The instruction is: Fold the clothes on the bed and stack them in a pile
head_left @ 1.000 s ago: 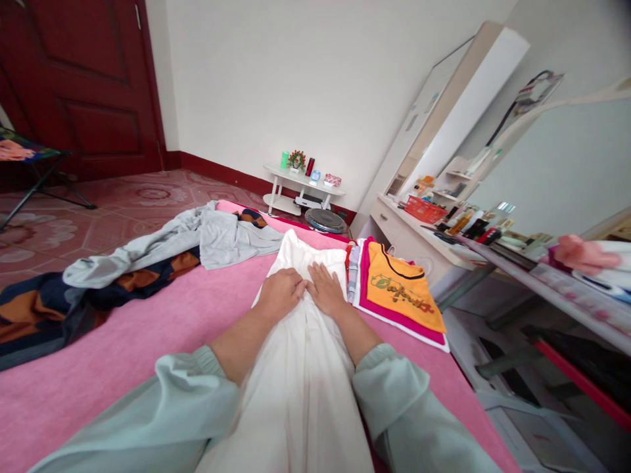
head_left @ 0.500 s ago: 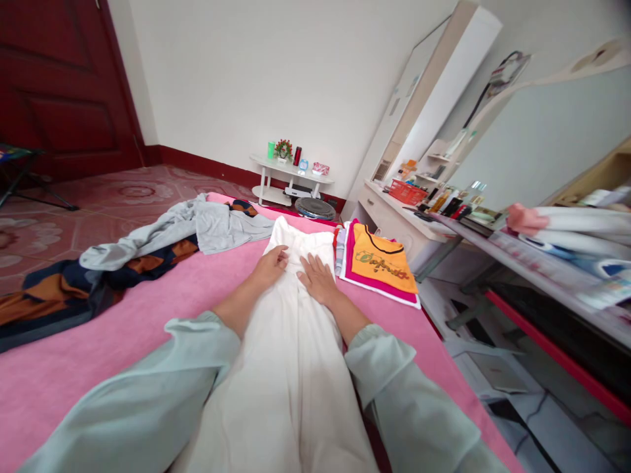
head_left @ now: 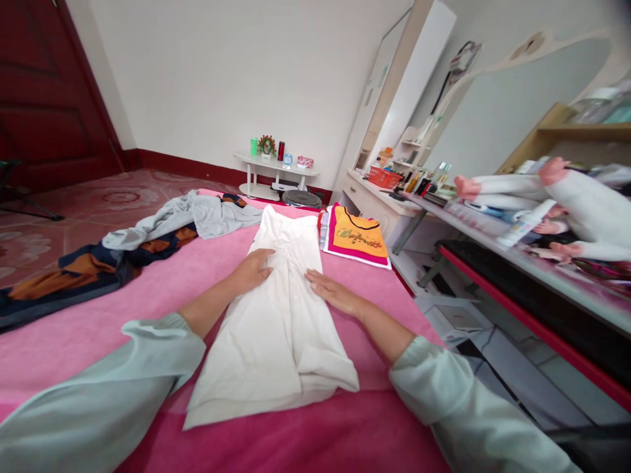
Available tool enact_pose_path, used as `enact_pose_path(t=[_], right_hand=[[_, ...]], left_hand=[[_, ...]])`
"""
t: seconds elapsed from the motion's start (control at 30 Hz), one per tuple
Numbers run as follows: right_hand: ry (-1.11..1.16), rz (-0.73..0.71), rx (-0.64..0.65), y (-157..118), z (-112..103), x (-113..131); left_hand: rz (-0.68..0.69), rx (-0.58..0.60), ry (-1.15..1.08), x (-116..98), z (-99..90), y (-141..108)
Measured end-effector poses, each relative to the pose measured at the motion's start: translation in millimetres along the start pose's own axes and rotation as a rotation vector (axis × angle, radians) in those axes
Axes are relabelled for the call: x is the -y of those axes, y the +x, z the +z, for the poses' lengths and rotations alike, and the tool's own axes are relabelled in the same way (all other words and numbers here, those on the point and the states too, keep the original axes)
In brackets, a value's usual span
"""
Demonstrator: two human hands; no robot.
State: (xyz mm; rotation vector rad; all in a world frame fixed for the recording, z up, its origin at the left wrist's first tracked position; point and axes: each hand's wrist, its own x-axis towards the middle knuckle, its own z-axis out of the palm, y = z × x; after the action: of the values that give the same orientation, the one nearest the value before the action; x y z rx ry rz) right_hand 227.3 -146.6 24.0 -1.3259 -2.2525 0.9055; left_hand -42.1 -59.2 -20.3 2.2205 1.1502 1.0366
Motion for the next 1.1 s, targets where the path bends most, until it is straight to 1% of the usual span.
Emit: enact_pose_path(t=[0.07,0.13,0.2,0.27,0.3,0.37,0.47,0.53,0.6,0.67,0.73,0.83,0.9,0.93,1.03,1.1], right_hand=[[0.050,-0.015,0.016,-29.2,-3.1,10.0],[0.048,-0.047,0.005,-58.6,-6.3,21.2],[0.037,-0.100,-0.038,-86.7,-8.3,31.5],[0.038,-0.134,-0.092,-112.5,-7.7,39.4],[0.044,-0.129,-0.120,-124.3,-6.2,42.5],[0.055,-0.078,-0.168,-144.7,-1.0,47.5],[0.059,0.005,-0.201,-165.3,10.0,54.2],[0.041,0.036,-0.208,-171.5,17.1,58.6],[0.016,0.064,-0.220,-172.7,23.1,62.6],[-0.009,0.084,-0.238,-170.7,28.5,65.6],[-0.036,0.092,-0.268,-167.9,33.9,67.4],[-0.061,0.098,-0.324,-165.0,42.2,68.8],[-0.055,0.109,-0.373,-164.2,46.7,70.2],[-0.047,0.114,-0.409,-164.2,48.4,71.2],[-0.034,0.127,-0.554,-164.9,50.3,76.6],[-0.076,0.135,-0.637,-166.3,49.2,81.8]], left_hand=[[0.045,0.044,0.060,-5.8,-1.7,-9.6],[0.086,0.083,0.151,-10.6,-3.0,-18.7],[0.106,0.111,0.223,-15.9,-5.0,-27.7],[0.106,0.156,0.233,-23.4,-9.0,-37.1],[0.105,0.190,0.219,-28.6,-12.0,-42.0],[0.095,0.262,0.169,-43.1,-19.5,-52.5],[0.096,0.313,0.063,-76.1,-30.6,-69.1],[0.133,0.331,-0.003,-103.4,-33.9,-80.0],[0.182,0.370,-0.040,-130.5,-32.1,-90.3],[0.216,0.433,-0.039,-152.9,-25.7,-99.1],[0.222,0.498,-0.020,-168.8,-16.8,-105.8],[0.140,0.536,-0.003,-181.5,-5.2,-111.7],[0.094,0.510,-0.037,-186.0,-2.4,-113.9],[0.095,0.488,-0.063,-188.1,-2.9,-114.8],[0.175,0.388,-0.116,-196.2,-10.1,-116.9],[0.249,0.341,-0.120,-203.3,-16.6,-118.6]])
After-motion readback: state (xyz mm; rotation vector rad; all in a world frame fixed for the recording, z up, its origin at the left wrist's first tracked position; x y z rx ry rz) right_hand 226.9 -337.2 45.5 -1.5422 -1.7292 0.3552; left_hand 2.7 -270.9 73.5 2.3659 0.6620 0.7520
